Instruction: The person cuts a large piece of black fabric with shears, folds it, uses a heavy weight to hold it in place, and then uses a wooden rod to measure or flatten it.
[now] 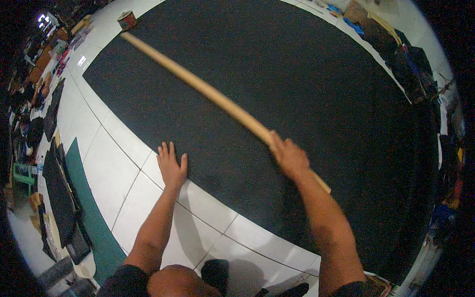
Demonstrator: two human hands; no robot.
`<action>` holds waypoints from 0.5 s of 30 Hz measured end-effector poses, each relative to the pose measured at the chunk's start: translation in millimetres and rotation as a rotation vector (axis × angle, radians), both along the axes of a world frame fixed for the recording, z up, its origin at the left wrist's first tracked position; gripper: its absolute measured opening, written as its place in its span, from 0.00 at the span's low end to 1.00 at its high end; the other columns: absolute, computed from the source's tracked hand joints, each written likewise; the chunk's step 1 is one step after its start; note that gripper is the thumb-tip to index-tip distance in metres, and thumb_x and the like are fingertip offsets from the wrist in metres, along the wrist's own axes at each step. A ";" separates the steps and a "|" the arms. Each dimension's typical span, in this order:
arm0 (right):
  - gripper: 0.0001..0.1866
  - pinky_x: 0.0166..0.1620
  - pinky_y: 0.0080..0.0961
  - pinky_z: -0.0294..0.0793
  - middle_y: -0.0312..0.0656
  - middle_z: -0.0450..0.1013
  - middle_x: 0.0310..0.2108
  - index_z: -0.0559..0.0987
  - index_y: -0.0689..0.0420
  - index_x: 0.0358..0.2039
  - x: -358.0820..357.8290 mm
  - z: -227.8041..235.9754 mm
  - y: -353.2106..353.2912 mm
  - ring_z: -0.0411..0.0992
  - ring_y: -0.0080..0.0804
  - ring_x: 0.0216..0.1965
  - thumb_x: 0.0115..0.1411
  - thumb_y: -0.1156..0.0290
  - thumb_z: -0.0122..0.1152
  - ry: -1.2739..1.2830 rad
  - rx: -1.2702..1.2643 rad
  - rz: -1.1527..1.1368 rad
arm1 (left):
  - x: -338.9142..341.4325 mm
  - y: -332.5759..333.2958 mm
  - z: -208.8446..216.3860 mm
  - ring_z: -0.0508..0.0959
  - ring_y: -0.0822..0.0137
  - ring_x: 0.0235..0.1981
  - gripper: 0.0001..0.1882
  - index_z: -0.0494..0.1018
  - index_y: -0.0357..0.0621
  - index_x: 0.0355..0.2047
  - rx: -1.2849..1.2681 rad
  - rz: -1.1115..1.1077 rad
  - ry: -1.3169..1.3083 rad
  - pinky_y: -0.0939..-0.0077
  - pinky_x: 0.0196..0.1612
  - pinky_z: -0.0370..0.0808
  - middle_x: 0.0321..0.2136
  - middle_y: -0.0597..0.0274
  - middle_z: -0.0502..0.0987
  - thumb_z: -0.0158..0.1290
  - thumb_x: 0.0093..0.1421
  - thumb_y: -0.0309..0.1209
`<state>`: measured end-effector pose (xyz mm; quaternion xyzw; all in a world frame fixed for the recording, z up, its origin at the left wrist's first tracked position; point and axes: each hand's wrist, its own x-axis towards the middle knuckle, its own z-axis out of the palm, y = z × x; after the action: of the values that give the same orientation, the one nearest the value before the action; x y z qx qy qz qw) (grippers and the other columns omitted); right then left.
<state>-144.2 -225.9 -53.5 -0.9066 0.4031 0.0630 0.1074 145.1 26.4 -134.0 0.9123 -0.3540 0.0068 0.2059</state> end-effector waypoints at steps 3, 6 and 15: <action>0.28 0.45 0.48 0.76 0.52 0.74 0.43 0.58 0.38 0.69 37.4 -4.3 -60.9 0.75 0.52 0.43 0.70 0.54 0.45 -0.041 -0.029 -0.175 | 11.3 13.3 0.7 0.48 0.41 0.71 0.36 0.59 0.36 0.66 0.020 0.011 -0.014 0.48 0.70 0.43 0.69 0.39 0.52 0.48 0.65 0.47; 0.26 0.52 0.51 0.72 0.59 0.74 0.49 0.60 0.42 0.68 62.6 -17.4 -129.3 0.74 0.59 0.49 0.70 0.57 0.44 -0.208 0.019 -0.288 | 6.3 3.8 1.2 0.49 0.41 0.71 0.36 0.61 0.35 0.64 -0.027 -0.001 0.017 0.45 0.70 0.43 0.68 0.38 0.54 0.50 0.63 0.47; 0.30 0.50 0.54 0.73 0.61 0.75 0.45 0.57 0.47 0.68 282.6 -2.1 -116.5 0.75 0.62 0.47 0.70 0.49 0.42 -0.248 0.138 -0.307 | 18.0 10.5 0.0 0.49 0.40 0.70 0.37 0.63 0.37 0.63 -0.027 -0.012 0.111 0.42 0.69 0.43 0.68 0.39 0.55 0.54 0.58 0.44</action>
<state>138.4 -342.4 -55.6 -0.8257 0.5152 -0.0388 0.2264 163.2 36.9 -133.9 0.9063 -0.3474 -0.0401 0.2376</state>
